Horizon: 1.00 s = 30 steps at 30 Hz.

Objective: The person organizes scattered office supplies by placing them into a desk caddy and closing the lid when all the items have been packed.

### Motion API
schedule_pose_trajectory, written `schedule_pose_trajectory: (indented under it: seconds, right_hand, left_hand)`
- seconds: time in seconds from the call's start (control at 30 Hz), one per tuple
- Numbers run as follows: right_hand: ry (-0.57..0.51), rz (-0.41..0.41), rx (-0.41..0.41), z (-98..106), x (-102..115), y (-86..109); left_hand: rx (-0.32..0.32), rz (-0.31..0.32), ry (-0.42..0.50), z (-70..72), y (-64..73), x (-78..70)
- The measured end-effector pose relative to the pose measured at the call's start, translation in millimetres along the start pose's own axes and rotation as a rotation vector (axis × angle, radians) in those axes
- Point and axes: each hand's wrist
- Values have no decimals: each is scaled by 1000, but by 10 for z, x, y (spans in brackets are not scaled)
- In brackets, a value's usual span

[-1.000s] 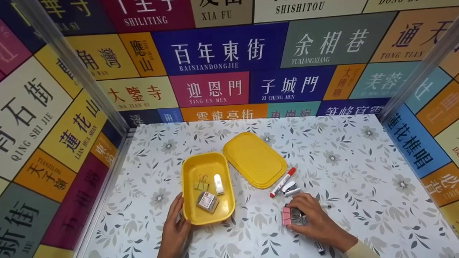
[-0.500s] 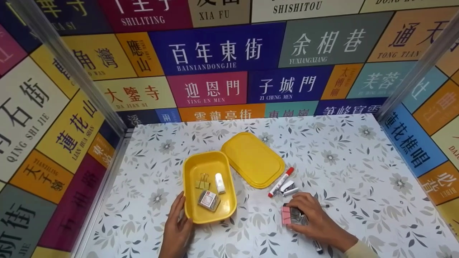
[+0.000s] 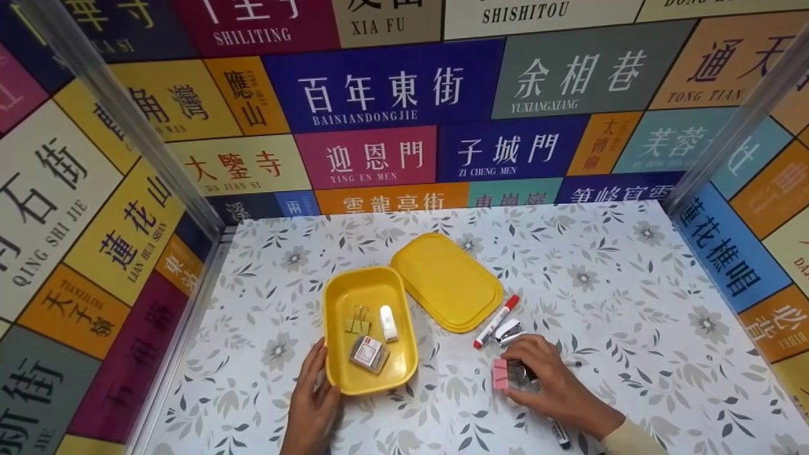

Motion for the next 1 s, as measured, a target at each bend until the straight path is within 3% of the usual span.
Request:
schedule_pose_trajectory:
  seconds: [0.27, 0.53, 0.8, 1.0]
  right_hand:
    - [-4, 18, -11, -24, -1, -57]
    - [-6, 14, -3, -49, 4, -102]
    - [-16, 55, -27, -75, 16, -144]
    - [-18, 103, -48, -87, 12, -173]
  left_hand:
    - [-2, -11, 26, -1, 5, -4]
    - [-10, 24, 4, -7, -10, -7]
    - [-6, -12, 40, -7, 7, 4]
    - [-4, 0, 43, -6, 3, 6]
Point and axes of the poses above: each hand's wrist, its own y-axis away from the middle knuckle, its own z-axis out of the back of the hand, x = y × z, and after that the axes turned 6 degrees about -x, right-handed
